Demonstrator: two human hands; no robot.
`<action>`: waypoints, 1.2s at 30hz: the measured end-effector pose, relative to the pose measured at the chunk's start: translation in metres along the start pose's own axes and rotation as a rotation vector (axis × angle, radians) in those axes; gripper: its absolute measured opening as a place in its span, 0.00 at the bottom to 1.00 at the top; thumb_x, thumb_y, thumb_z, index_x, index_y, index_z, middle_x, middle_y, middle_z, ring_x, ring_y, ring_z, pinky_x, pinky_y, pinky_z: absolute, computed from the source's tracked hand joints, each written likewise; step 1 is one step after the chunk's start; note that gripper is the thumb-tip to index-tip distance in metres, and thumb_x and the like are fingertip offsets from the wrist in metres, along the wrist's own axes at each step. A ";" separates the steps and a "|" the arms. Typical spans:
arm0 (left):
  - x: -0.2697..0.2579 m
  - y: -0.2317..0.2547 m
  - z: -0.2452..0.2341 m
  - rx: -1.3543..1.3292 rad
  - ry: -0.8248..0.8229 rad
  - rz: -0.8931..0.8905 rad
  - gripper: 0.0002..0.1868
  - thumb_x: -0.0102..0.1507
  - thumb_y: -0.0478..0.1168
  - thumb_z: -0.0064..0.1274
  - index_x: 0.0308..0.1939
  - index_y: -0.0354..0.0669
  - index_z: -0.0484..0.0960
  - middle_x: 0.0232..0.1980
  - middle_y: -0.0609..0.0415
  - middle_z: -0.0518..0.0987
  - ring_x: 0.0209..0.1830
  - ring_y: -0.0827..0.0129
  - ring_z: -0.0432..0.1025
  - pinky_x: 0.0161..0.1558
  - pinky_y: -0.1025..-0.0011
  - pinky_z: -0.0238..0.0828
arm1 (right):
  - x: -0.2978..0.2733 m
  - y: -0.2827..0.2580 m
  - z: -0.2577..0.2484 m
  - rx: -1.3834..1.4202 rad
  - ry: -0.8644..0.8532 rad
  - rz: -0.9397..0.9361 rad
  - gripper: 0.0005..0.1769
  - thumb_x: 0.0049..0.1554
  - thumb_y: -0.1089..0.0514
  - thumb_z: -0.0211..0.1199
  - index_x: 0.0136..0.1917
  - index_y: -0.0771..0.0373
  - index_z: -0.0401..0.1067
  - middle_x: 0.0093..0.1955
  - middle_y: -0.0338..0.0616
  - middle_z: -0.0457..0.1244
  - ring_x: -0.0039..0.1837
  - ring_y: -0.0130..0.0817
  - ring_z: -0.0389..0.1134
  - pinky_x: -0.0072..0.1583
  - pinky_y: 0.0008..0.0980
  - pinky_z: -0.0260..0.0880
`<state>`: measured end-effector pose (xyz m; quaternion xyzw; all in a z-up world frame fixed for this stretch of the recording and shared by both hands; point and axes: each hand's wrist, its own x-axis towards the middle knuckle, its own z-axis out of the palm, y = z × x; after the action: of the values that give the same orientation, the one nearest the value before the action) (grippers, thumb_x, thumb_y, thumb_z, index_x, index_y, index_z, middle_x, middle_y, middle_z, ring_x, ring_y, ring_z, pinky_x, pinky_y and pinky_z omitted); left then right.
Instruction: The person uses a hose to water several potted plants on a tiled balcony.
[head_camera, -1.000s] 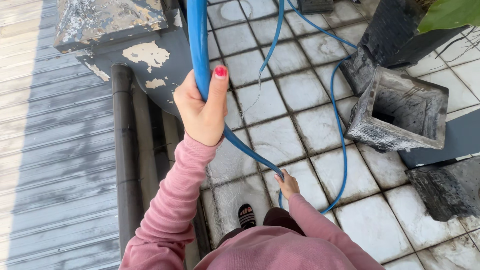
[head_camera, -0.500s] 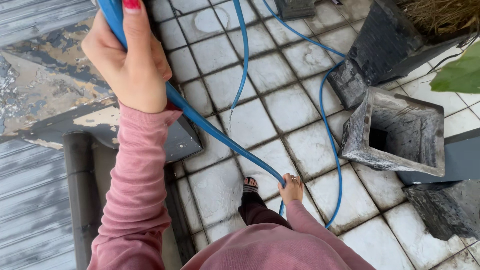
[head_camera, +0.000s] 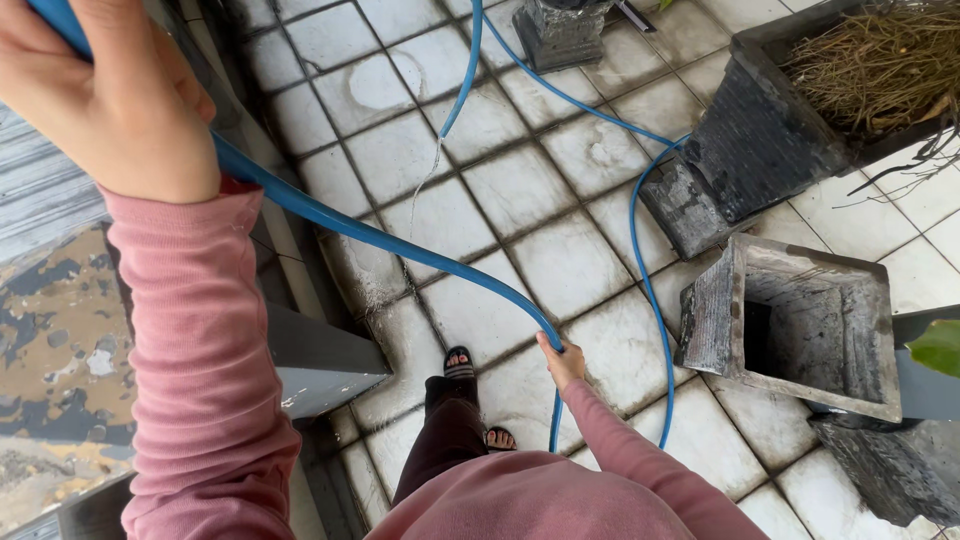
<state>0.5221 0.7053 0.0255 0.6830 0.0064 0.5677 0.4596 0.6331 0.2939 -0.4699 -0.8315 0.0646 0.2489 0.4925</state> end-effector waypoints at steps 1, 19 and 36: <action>0.014 -0.019 -0.007 0.013 -0.008 -0.002 0.15 0.81 0.42 0.48 0.48 0.34 0.65 0.25 0.51 0.67 0.17 0.68 0.62 0.26 0.70 0.57 | 0.015 -0.018 0.014 0.073 -0.010 -0.001 0.32 0.51 0.36 0.73 0.26 0.61 0.63 0.25 0.36 0.56 0.29 0.27 0.57 0.33 0.32 0.58; 0.242 -0.333 -0.028 0.445 -0.154 0.098 0.18 0.81 0.44 0.47 0.55 0.25 0.76 0.39 0.55 0.73 0.35 0.73 0.65 0.40 0.72 0.63 | 0.173 -0.270 0.126 -0.031 -0.126 -0.055 0.27 0.49 0.44 0.74 0.25 0.59 0.63 0.24 0.34 0.57 0.28 0.23 0.53 0.32 0.29 0.52; 0.341 -0.704 0.005 0.064 -0.132 -0.643 0.03 0.67 0.29 0.51 0.39 0.37 0.80 0.29 0.58 0.74 0.23 0.77 0.67 0.25 0.75 0.65 | 0.293 -0.275 0.192 -0.152 0.307 -0.132 0.22 0.51 0.51 0.69 0.27 0.66 0.66 0.23 0.48 0.53 0.29 0.33 0.49 0.34 0.37 0.57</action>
<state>1.0087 1.2898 -0.1587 0.6954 0.2100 0.3475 0.5929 0.9173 0.6368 -0.4687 -0.8968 0.0653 0.0905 0.4280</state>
